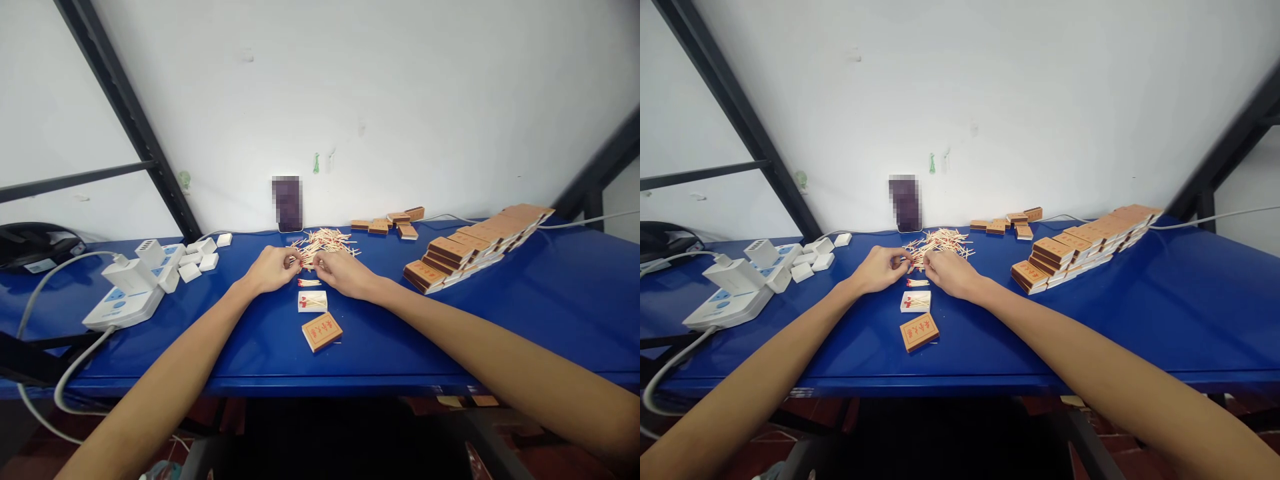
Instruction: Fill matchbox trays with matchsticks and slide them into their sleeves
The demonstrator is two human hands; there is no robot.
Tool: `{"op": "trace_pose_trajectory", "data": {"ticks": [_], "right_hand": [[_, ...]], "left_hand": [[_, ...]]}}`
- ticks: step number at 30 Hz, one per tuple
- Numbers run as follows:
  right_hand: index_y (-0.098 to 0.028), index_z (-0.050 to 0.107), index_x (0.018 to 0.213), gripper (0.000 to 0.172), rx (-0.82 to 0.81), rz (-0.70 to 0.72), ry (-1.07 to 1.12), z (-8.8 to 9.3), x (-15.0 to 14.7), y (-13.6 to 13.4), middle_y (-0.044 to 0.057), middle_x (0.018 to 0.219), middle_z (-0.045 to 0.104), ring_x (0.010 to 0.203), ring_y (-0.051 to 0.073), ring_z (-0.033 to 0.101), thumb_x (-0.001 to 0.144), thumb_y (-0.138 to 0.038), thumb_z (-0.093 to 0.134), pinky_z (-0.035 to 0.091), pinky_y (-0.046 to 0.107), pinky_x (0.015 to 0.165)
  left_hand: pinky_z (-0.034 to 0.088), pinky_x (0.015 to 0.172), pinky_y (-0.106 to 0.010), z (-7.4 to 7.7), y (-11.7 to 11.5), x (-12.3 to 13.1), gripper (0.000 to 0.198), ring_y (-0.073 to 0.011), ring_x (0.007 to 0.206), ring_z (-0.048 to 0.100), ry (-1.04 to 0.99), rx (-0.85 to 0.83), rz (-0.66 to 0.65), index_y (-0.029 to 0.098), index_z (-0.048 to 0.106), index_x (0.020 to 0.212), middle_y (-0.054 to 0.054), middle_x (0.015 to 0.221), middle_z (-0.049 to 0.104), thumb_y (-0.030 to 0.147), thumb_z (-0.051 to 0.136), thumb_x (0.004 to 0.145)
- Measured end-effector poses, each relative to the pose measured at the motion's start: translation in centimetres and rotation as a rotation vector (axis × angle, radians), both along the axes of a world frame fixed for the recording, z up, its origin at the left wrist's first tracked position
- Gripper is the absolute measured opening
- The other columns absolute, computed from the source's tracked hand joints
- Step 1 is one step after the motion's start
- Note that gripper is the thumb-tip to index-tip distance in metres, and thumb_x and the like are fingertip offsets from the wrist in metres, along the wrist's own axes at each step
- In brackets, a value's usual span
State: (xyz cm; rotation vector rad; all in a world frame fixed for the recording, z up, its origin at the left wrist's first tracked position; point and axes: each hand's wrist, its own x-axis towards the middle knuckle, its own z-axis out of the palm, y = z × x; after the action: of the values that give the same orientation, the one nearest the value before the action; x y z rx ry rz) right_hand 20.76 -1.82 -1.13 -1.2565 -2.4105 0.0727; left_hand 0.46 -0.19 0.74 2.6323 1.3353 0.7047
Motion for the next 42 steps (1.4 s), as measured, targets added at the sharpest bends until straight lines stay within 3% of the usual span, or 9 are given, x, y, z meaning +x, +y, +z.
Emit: {"op": "trace_pose_trajectory", "data": {"ticks": [6,10,12,17,24,31,42], "right_hand": [[-0.015,0.061,0.087,0.011,0.024,0.102,0.054,0.6,-0.3,-1.7,0.000,0.068,0.060,0.057,0.011,0.047,0.085,-0.016,0.051,0.029,0.023,0.059],[-0.015,0.065,0.086,0.013,-0.014,0.132,0.095,1.0,-0.3,-2.3,-0.002,0.061,0.056,0.054,0.010,0.043,0.084,-0.019,0.053,0.028,0.023,0.058],[-0.016,0.067,0.088,0.016,-0.033,0.097,0.141,1.2,0.0,-2.2,-0.002,0.061,0.057,0.055,0.010,0.045,0.086,-0.022,0.052,0.029,0.023,0.058],[-0.017,0.067,0.100,0.022,0.008,-0.014,0.125,1.0,0.9,-0.9,0.001,0.067,0.063,0.059,0.012,0.051,0.087,-0.022,0.050,0.030,0.024,0.060],[-0.023,0.069,0.098,0.022,0.014,-0.114,-0.041,0.3,0.7,-0.1,0.004,0.083,0.071,0.074,0.017,0.061,0.089,-0.033,0.052,0.032,0.026,0.058],[-0.022,0.070,0.098,0.024,0.027,-0.114,-0.143,0.5,0.0,-0.3,0.005,0.094,0.073,0.086,0.020,0.065,0.092,-0.029,0.048,0.037,0.026,0.063],[-0.019,0.068,0.093,0.023,0.081,-0.073,-0.224,0.5,-0.1,-0.3,0.008,0.096,0.071,0.086,0.021,0.064,0.093,-0.025,0.045,0.037,0.027,0.066]], "left_hand": [[0.035,0.056,-0.023,0.0,0.1,-0.1,0.024,-0.0111,0.052,0.050,0.020,0.013,-0.039,0.017,0.071,0.094,0.003,0.059,0.058,0.022,0.051,0.083],[0.039,0.066,-0.025,-0.3,0.4,-0.2,0.026,-0.0152,0.075,0.058,0.101,0.065,-0.161,0.021,0.070,0.104,-0.002,0.082,0.065,0.025,0.048,0.090],[0.040,0.072,-0.027,-0.4,0.5,-0.2,0.028,-0.0180,0.084,0.058,0.162,0.095,-0.158,0.023,0.070,0.107,-0.004,0.087,0.063,0.030,0.047,0.092],[0.039,0.070,-0.028,-0.2,0.4,-0.1,0.028,-0.0187,0.082,0.056,0.248,0.108,-0.084,0.026,0.070,0.109,-0.005,0.088,0.058,0.037,0.050,0.093],[0.039,0.067,-0.028,0.0,0.0,0.2,0.026,-0.0181,0.079,0.056,0.322,0.182,-0.075,0.023,0.073,0.104,-0.005,0.086,0.057,0.032,0.051,0.092],[0.039,0.066,-0.028,-0.3,0.1,0.3,0.026,-0.0193,0.083,0.057,0.367,0.221,-0.070,0.023,0.072,0.102,-0.005,0.085,0.058,0.029,0.049,0.091],[0.039,0.065,-0.028,0.3,-0.6,0.9,0.024,-0.0187,0.085,0.058,0.476,0.279,-0.098,0.020,0.069,0.092,-0.005,0.090,0.060,0.026,0.046,0.093]]}}
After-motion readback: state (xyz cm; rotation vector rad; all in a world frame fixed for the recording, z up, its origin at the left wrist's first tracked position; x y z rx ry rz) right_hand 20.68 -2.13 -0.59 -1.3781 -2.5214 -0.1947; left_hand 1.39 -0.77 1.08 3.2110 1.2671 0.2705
